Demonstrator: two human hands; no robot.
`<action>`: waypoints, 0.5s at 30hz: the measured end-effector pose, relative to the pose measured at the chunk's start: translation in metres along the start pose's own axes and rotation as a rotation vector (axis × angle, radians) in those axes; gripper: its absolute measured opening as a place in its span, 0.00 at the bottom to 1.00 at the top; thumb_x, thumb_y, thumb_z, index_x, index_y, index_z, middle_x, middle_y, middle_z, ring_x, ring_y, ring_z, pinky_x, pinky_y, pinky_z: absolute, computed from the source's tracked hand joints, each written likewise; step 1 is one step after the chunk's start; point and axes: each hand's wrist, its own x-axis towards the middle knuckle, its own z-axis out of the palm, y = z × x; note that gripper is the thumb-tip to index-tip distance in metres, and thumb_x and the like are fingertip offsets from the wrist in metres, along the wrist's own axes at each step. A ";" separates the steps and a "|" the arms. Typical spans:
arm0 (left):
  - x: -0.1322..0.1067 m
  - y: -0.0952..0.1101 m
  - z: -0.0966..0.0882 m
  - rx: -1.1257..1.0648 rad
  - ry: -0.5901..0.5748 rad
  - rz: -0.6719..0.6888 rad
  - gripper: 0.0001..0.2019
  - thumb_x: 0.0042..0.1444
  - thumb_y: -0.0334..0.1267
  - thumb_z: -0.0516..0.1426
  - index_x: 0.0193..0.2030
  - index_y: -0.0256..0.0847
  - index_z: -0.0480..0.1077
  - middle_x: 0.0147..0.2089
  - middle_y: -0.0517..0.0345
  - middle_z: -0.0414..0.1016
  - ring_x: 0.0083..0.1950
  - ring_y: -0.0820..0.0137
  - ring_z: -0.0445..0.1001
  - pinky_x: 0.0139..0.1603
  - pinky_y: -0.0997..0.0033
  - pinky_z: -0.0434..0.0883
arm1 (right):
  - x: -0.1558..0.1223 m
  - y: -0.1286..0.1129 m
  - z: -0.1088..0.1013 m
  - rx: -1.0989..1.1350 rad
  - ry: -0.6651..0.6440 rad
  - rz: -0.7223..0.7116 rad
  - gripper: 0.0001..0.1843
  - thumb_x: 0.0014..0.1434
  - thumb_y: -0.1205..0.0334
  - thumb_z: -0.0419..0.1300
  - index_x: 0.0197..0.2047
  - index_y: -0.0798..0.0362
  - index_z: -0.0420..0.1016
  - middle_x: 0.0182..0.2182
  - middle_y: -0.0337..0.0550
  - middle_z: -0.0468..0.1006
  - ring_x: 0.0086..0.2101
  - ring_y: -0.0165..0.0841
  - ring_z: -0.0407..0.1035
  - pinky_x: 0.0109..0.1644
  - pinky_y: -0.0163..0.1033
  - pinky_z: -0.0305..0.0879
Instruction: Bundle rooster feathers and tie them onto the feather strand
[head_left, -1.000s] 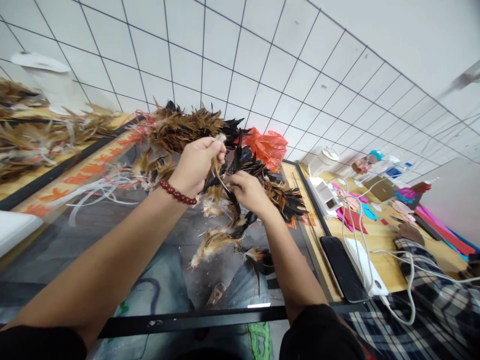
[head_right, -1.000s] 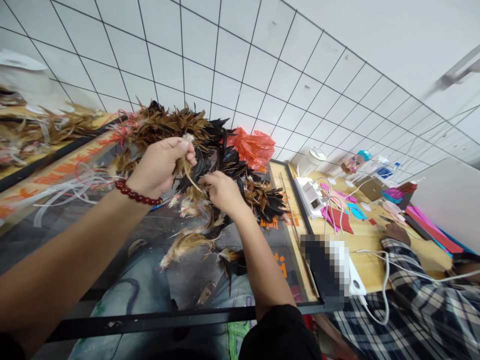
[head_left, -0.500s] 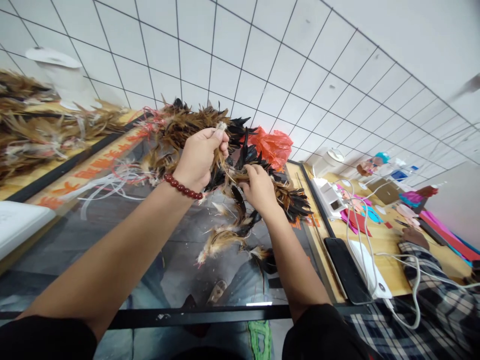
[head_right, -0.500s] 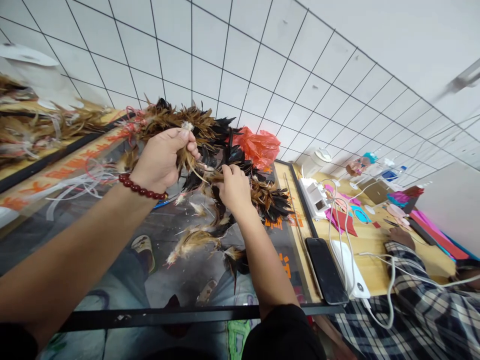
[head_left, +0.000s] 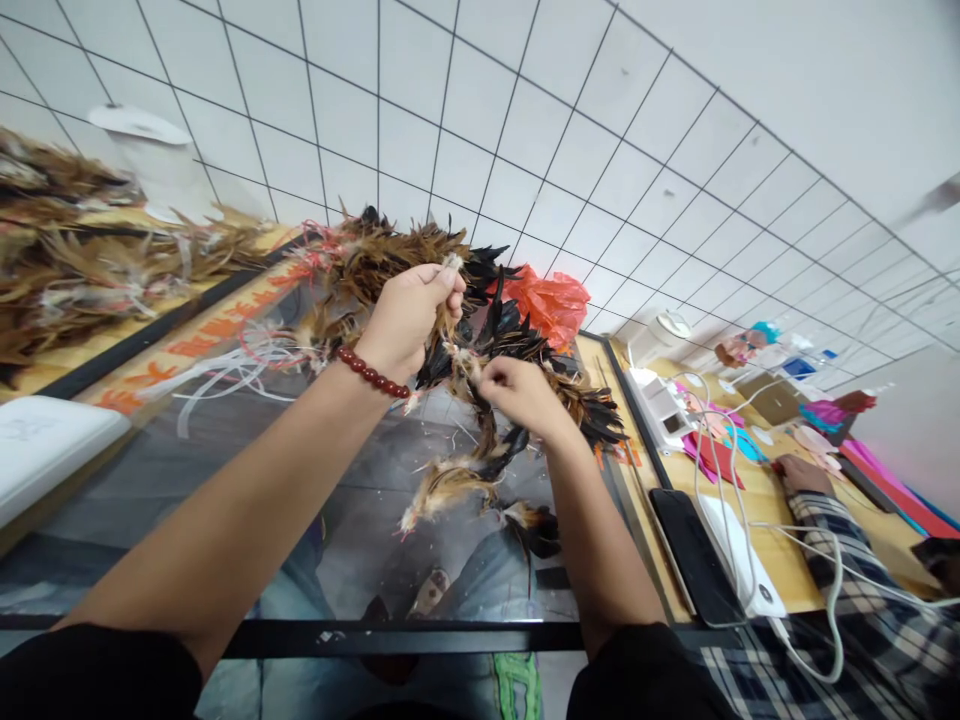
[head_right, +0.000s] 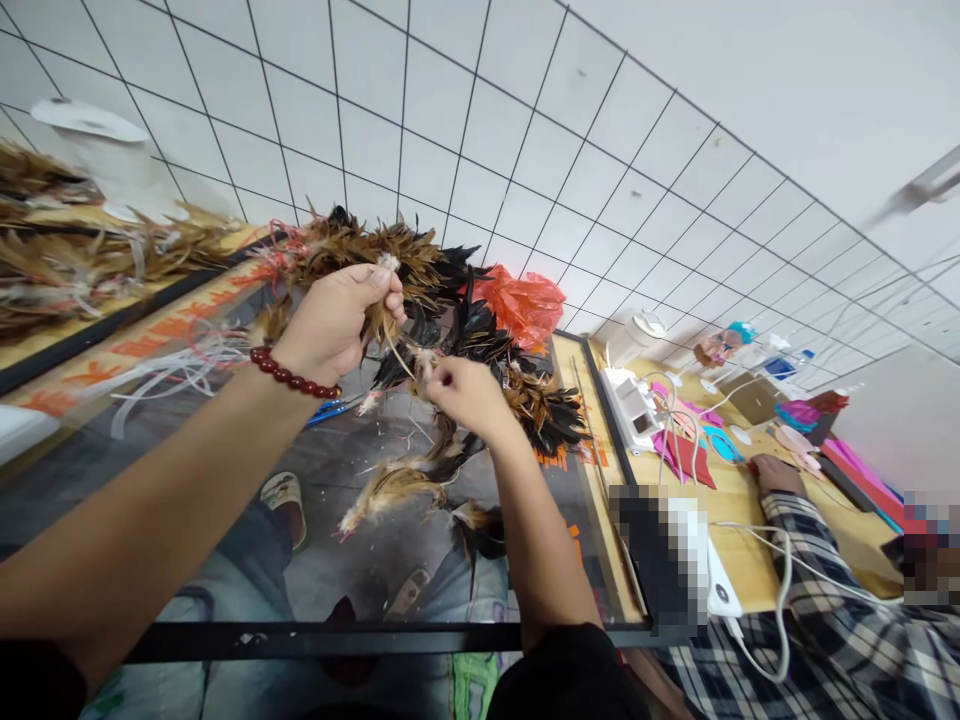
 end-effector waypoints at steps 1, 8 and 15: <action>0.000 -0.002 0.000 0.025 -0.007 -0.003 0.11 0.56 0.36 0.59 0.24 0.37 0.66 0.20 0.64 0.64 0.22 0.79 0.65 0.27 0.80 0.66 | 0.000 0.002 -0.008 0.146 0.090 0.004 0.07 0.55 0.59 0.57 0.29 0.54 0.71 0.25 0.37 0.74 0.26 0.27 0.64 0.31 0.32 0.58; -0.010 -0.023 0.010 0.159 -0.125 -0.063 0.08 0.51 0.35 0.61 0.23 0.35 0.72 0.21 0.60 0.69 0.23 0.78 0.65 0.26 0.79 0.62 | -0.003 -0.007 -0.019 0.595 0.343 -0.084 0.14 0.57 0.51 0.58 0.29 0.52 0.66 0.23 0.33 0.66 0.24 0.24 0.57 0.29 0.31 0.55; -0.021 -0.030 0.020 0.203 -0.170 -0.074 0.10 0.49 0.37 0.61 0.21 0.36 0.71 0.19 0.62 0.66 0.21 0.78 0.59 0.23 0.78 0.59 | -0.005 -0.013 -0.014 0.245 0.455 -0.057 0.08 0.56 0.59 0.56 0.27 0.51 0.66 0.20 0.32 0.65 0.22 0.25 0.57 0.29 0.32 0.55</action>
